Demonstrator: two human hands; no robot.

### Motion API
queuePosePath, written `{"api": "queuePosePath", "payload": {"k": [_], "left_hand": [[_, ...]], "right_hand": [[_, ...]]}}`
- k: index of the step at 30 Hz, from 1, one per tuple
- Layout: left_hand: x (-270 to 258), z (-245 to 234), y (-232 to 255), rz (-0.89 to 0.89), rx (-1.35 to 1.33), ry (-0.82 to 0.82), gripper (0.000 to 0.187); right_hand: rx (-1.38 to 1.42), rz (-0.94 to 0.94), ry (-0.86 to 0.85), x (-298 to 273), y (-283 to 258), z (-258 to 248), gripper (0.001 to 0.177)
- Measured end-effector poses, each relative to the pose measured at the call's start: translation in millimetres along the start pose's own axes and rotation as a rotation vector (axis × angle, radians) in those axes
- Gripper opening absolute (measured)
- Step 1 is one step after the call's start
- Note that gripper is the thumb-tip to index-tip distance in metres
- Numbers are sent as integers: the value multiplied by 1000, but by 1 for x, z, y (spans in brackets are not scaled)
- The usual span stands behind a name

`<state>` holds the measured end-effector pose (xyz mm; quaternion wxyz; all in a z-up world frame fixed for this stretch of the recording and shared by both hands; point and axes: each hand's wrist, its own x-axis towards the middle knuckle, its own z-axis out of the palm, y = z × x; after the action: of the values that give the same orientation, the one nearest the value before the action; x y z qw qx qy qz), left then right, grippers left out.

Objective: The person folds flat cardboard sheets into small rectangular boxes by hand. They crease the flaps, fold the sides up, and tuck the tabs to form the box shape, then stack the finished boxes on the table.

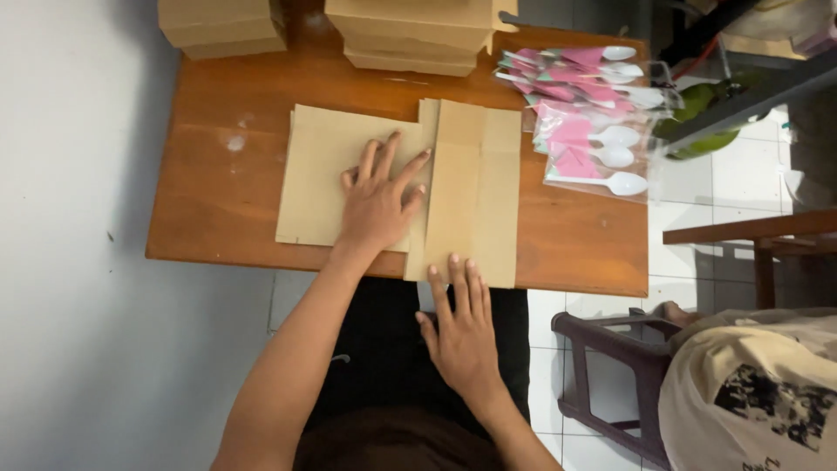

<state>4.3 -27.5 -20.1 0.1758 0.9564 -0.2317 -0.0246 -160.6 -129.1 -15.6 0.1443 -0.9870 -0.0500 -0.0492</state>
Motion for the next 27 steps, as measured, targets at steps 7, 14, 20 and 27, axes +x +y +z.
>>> {"api": "queuePosePath", "payload": {"k": [7,14,20,27], "left_hand": [[-7,9,13,-6,108,140,38],[-8,7,15,-2,105,179,38],[-10,7,12,-23,40,188,40],[-8,-6,12,-95,0,-89,48]], "right_hand": [[106,-37,17,-18,-6,-12,40],[232,-134,-101,-20,-15,-38,43],[589,-351,-121,43,-30,-75,28],[-166,-473,17,122,24,-28,17]]}}
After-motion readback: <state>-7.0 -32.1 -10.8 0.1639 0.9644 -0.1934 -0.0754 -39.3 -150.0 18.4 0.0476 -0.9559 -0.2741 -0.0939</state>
